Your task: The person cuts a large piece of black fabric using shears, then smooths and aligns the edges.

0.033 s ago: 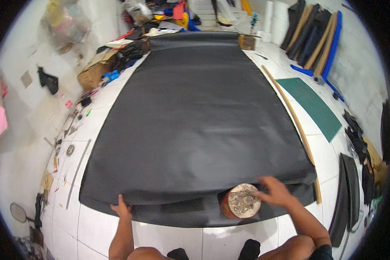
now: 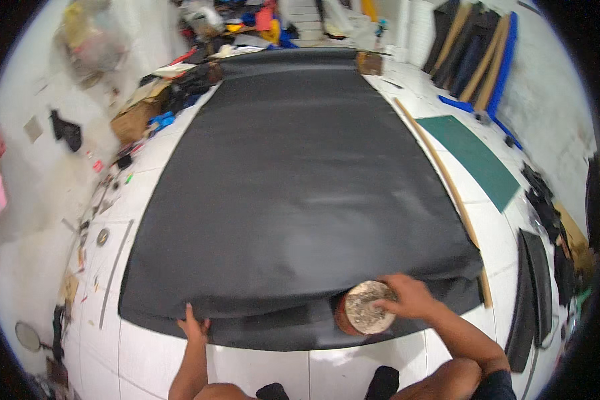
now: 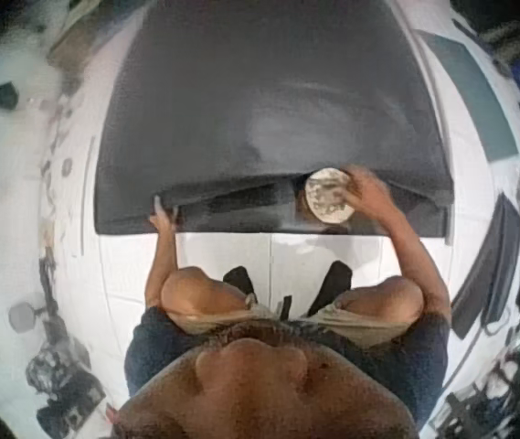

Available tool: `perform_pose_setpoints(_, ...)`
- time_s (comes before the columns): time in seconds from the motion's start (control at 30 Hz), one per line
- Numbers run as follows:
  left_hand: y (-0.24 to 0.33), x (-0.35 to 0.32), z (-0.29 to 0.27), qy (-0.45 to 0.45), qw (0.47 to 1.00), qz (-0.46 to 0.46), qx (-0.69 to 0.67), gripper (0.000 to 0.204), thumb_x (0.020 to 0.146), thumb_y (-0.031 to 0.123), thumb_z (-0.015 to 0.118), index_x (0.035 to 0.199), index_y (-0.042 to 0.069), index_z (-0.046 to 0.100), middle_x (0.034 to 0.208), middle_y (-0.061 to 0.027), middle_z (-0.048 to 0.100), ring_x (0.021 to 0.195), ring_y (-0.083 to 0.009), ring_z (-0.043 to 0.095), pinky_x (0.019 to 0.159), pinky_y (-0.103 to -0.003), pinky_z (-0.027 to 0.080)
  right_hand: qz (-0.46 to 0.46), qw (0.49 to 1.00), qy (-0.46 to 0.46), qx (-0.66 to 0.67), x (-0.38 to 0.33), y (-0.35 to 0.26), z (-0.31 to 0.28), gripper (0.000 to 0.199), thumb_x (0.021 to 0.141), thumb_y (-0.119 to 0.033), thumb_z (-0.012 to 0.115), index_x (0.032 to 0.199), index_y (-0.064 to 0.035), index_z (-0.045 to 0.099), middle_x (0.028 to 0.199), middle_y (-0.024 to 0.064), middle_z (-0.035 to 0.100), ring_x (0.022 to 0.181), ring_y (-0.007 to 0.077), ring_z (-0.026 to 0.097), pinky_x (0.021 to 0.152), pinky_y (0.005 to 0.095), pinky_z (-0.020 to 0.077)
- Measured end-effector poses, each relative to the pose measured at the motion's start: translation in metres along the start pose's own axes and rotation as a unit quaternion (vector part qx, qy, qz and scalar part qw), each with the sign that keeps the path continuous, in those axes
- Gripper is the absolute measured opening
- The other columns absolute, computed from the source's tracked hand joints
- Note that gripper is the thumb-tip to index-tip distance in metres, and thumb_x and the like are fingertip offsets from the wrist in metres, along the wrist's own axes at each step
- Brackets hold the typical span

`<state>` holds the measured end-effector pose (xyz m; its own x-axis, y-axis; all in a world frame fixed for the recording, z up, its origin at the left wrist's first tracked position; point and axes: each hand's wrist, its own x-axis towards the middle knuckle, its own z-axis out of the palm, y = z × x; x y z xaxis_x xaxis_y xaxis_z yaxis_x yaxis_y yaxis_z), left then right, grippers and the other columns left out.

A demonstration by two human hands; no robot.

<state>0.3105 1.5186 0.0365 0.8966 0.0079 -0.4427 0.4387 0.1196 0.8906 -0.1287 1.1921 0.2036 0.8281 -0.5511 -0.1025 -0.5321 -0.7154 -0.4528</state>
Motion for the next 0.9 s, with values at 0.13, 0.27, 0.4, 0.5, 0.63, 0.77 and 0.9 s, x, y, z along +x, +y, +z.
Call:
perform_pose_setpoints(0.13, -0.035, -0.034, 0.013, -0.279, 0.932, -0.226, 0.055, 0.088, 0.085, 0.070, 0.056, 0.136, 0.003, 0.031, 0.105, -0.0171, 0.052, 0.092, -0.0284, 0.057, 0.075, -0.044, 0.054, -0.081, 0.990, -0.022, -0.115, 0.025, -0.019, 0.042, 0.048, 0.091, -0.053, 0.055, 0.110, -0.0095, 0.056, 0.098, 0.0203, 0.068, 0.089, 0.0383, 0.066, 0.076, 0.0510, 0.0526)
perform_pose_setpoints(0.27, -0.040, -0.049, 0.036, -0.359, 0.896, -0.220, 0.143, 0.087, 0.089, 0.068, 0.049, 0.140, 0.000, 0.030, 0.109, -0.0208, 0.054, 0.097, -0.0329, 0.057, 0.081, -0.045, 0.052, -0.012, 0.988, -0.048, -0.147, 0.016, -0.025, 0.045, 0.046, 0.092, -0.053, 0.052, 0.107, -0.0097, 0.053, 0.077, 0.0176, 0.068, 0.070, 0.0387, 0.068, 0.061, 0.0496, 0.0538)
perform_pose_setpoints(0.4, -0.055, -0.033, 0.038, -0.305, 0.918, -0.212, 0.136, 0.075, 0.093, 0.058, 0.051, 0.139, 0.000, 0.035, 0.111, -0.0236, 0.054, 0.095, -0.0343, 0.058, 0.083, -0.046, 0.052, -0.085, 0.983, -0.048, -0.154, 0.007, -0.015, 0.052, 0.038, 0.092, -0.045, 0.053, 0.108, -0.0105, 0.050, 0.066, 0.0159, 0.065, 0.065, 0.0350, 0.067, 0.056, 0.0475, 0.0533)
perform_pose_setpoints(0.5, -0.063, -0.038, 0.036, -0.288, 0.924, -0.212, 0.136, 0.073, 0.093, 0.050, 0.057, 0.140, 0.000, 0.033, 0.112, -0.0243, 0.054, 0.093, -0.0347, 0.059, 0.080, -0.046, 0.053, -0.094, 0.984, -0.082, -0.130, -0.020, -0.032, 0.056, 0.035, 0.088, -0.040, 0.057, 0.108, -0.0119, 0.050, 0.068, 0.0165, 0.065, 0.068, 0.0352, 0.067, 0.057, 0.0490, 0.0529)
perform_pose_setpoints(0.63, -0.077, -0.016, 0.016, -0.294, 0.920, -0.191, 0.175, 0.060, 0.092, 0.047, 0.059, 0.133, 0.006, 0.042, 0.108, -0.0163, 0.055, 0.092, -0.0306, 0.060, 0.077, -0.043, 0.052, -0.132, 0.985, -0.082, -0.078, -0.042, -0.048, 0.056, 0.036, 0.087, -0.038, 0.059, 0.109, -0.0099, 0.053, 0.065, 0.0146, 0.063, 0.062, 0.0339, 0.066, 0.055, 0.0472, 0.0522)
perform_pose_setpoints(0.77, -0.077, -0.046, 0.019, -0.213, 0.935, -0.179, 0.219, 0.050, 0.093, 0.045, 0.058, 0.127, 0.009, 0.047, 0.101, -0.0090, 0.055, 0.087, -0.0227, 0.056, 0.079, -0.035, 0.049, -0.217, 0.972, -0.073, -0.048, -0.065, -0.055, 0.088, 0.038, 0.086, -0.038, 0.060, 0.104, -0.0043, 0.056, 0.062, 0.0135, 0.062, 0.061, 0.0321, 0.065, 0.055, 0.0460, 0.0509)
perform_pose_setpoints(0.9, -0.094, -0.010, 0.002, -0.298, 0.914, -0.166, 0.221, 0.065, 0.091, 0.044, 0.064, 0.130, -0.003, 0.042, 0.108, -0.0155, 0.058, 0.084, -0.0249, 0.063, 0.080, -0.042, 0.051, -0.205, 0.960, -0.188, 0.029, -0.072, -0.061, 0.102, 0.050, 0.080, -0.044, 0.064, 0.106, -0.0012, 0.055, 0.071, 0.0182, 0.065, 0.072, 0.0380, 0.066, 0.064, 0.0482, 0.0520)
